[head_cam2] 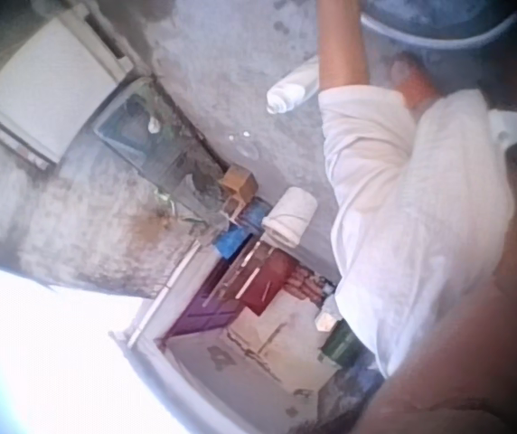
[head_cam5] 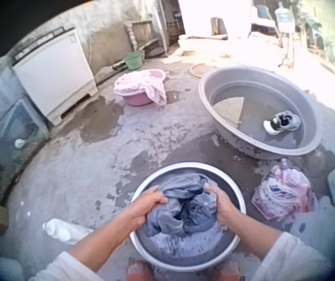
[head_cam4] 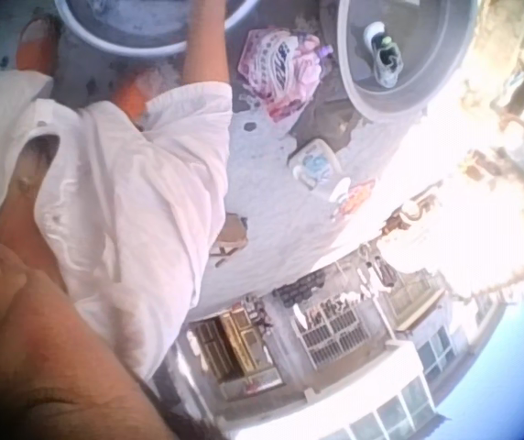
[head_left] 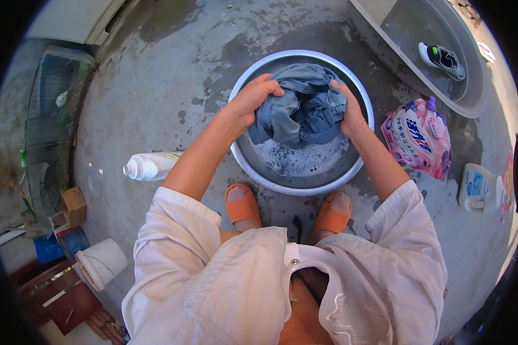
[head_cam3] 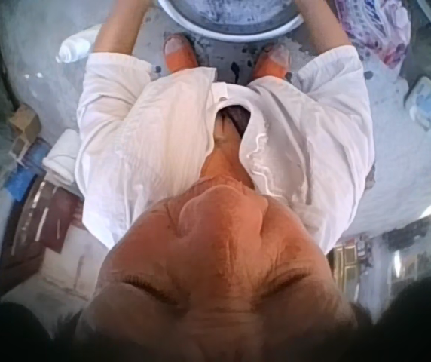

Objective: The person is hand-washing a blue garment in a basin of soapy water by scrubbing the fabric and wringing it out.

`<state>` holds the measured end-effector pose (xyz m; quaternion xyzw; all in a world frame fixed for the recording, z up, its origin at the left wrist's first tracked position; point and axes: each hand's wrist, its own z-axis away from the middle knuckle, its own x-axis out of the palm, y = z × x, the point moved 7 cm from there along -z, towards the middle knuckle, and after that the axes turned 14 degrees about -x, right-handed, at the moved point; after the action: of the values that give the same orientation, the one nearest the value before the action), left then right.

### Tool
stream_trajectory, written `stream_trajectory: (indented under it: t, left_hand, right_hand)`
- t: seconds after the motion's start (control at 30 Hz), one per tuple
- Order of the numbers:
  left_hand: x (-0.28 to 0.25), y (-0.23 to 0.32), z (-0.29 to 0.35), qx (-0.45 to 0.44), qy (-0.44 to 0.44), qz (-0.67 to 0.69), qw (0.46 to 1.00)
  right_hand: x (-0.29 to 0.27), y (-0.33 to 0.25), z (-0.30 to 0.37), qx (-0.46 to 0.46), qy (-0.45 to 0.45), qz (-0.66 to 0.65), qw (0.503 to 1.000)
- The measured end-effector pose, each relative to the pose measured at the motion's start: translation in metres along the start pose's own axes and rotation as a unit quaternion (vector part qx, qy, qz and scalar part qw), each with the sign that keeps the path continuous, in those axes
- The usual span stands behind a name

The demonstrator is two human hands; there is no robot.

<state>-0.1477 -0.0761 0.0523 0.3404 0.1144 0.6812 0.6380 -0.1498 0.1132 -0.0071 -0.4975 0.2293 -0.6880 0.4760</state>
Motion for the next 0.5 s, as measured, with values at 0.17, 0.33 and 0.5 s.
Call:
stream_trajectory:
  t: [0.17, 0.33, 0.5]
  left_hand:
    - [-0.020, -0.013, 0.002, -0.060, 0.011, 0.022, 0.998]
    - [-0.018, -0.033, -0.007, 0.024, 0.014, -0.185, 0.982]
    - [0.014, -0.032, 0.005, 0.126, -0.056, -0.374, 0.917]
  right_hand:
    - [0.060, -0.057, 0.031, -0.046, -0.060, 0.001, 0.997]
    - [0.128, -0.119, 0.078, -0.154, -0.186, 0.111, 0.964]
    - [0.161, -0.130, 0.105, -0.178, -0.274, 0.263, 0.908]
